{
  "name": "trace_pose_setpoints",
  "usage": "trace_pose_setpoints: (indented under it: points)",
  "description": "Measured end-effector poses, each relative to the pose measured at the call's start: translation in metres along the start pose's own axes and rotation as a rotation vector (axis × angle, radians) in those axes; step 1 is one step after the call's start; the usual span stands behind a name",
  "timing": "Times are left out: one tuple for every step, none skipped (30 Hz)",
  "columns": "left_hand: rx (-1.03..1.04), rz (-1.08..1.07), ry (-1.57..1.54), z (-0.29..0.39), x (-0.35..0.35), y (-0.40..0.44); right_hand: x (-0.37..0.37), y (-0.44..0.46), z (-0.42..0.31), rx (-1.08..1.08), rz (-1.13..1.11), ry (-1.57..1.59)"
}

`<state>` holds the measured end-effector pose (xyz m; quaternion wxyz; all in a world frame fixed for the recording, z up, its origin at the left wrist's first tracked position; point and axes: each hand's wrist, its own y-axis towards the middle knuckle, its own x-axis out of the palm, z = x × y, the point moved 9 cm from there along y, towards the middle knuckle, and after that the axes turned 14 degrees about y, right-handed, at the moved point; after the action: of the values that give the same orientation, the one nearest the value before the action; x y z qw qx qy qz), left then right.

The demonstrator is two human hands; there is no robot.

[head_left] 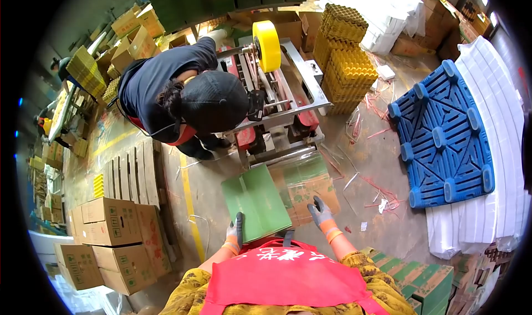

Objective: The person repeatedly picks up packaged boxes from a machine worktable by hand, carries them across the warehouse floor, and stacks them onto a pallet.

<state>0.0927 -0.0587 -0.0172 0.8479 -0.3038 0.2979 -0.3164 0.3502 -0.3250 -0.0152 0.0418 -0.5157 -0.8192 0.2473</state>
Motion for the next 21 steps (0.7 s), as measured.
trace_pose_setpoints:
  points:
    - [0.012, -0.015, -0.002, -0.004, 0.003, 0.004, -0.003, -0.003, 0.002, 0.002, -0.007, 0.009]
    - [0.022, -0.031, -0.004, -0.01, 0.004, 0.01, -0.007, -0.008, 0.005, 0.006, -0.014, 0.017]
    - [0.032, -0.046, -0.004, -0.012, 0.006, 0.013, -0.01, -0.014, 0.005, 0.011, -0.022, 0.027]
    - [0.083, -0.021, 0.019, -0.009, 0.005, 0.013, -0.012, -0.017, 0.01, 0.027, -0.019, -0.001]
    - [0.134, 0.007, 0.041, -0.007, 0.004, 0.013, -0.014, -0.02, 0.018, 0.044, -0.018, -0.028]
    - [0.182, 0.036, 0.063, -0.005, 0.002, 0.01, -0.016, -0.024, 0.027, 0.061, -0.018, -0.057]
    - [0.174, 0.021, 0.059, -0.012, 0.004, 0.016, -0.02, -0.028, 0.033, 0.059, 0.001, -0.084]
    - [0.167, 0.01, 0.053, -0.022, 0.005, 0.028, -0.023, -0.031, 0.038, 0.055, 0.018, -0.112]
    - [0.159, 0.0, 0.048, -0.028, 0.005, 0.033, -0.026, -0.033, 0.044, 0.051, 0.034, -0.138]
    - [0.175, 0.015, 0.073, -0.023, 0.003, 0.03, -0.03, -0.034, 0.054, -0.001, 0.054, -0.185]
    - [0.18, 0.008, 0.084, -0.018, 0.003, 0.028, -0.035, -0.03, 0.07, -0.055, 0.076, -0.23]
    - [0.185, -0.002, 0.096, -0.014, 0.002, 0.025, -0.038, -0.032, 0.07, -0.108, 0.1, -0.276]
    - [0.188, -0.015, 0.111, -0.011, 0.003, 0.022, -0.041, -0.034, 0.081, -0.056, 0.09, -0.283]
    - [0.165, -0.035, 0.084, -0.009, 0.003, 0.019, -0.044, -0.036, 0.092, -0.005, 0.083, -0.29]
    - [0.163, -0.048, 0.077, -0.013, 0.005, 0.023, -0.045, -0.04, 0.091, 0.046, 0.076, -0.296]
    - [0.161, -0.059, 0.072, -0.02, 0.006, 0.03, -0.044, -0.045, 0.089, 0.078, 0.052, -0.309]
    - [0.156, -0.07, 0.069, -0.027, 0.008, 0.036, -0.042, -0.051, 0.088, 0.112, 0.027, -0.321]
    - [0.168, -0.091, 0.039, -0.03, 0.01, 0.041, -0.039, -0.055, 0.086, 0.146, 0.0, -0.333]
    - [0.18, -0.111, 0.008, -0.032, 0.012, 0.044, -0.037, -0.053, 0.096, 0.081, -0.046, -0.353]
    - [0.191, -0.132, -0.023, -0.033, 0.014, 0.045, -0.039, -0.046, 0.129, 0.016, -0.092, -0.374]
    - [0.18, -0.121, -0.004, -0.033, 0.013, 0.043, -0.035, -0.048, 0.129, -0.047, -0.137, -0.394]
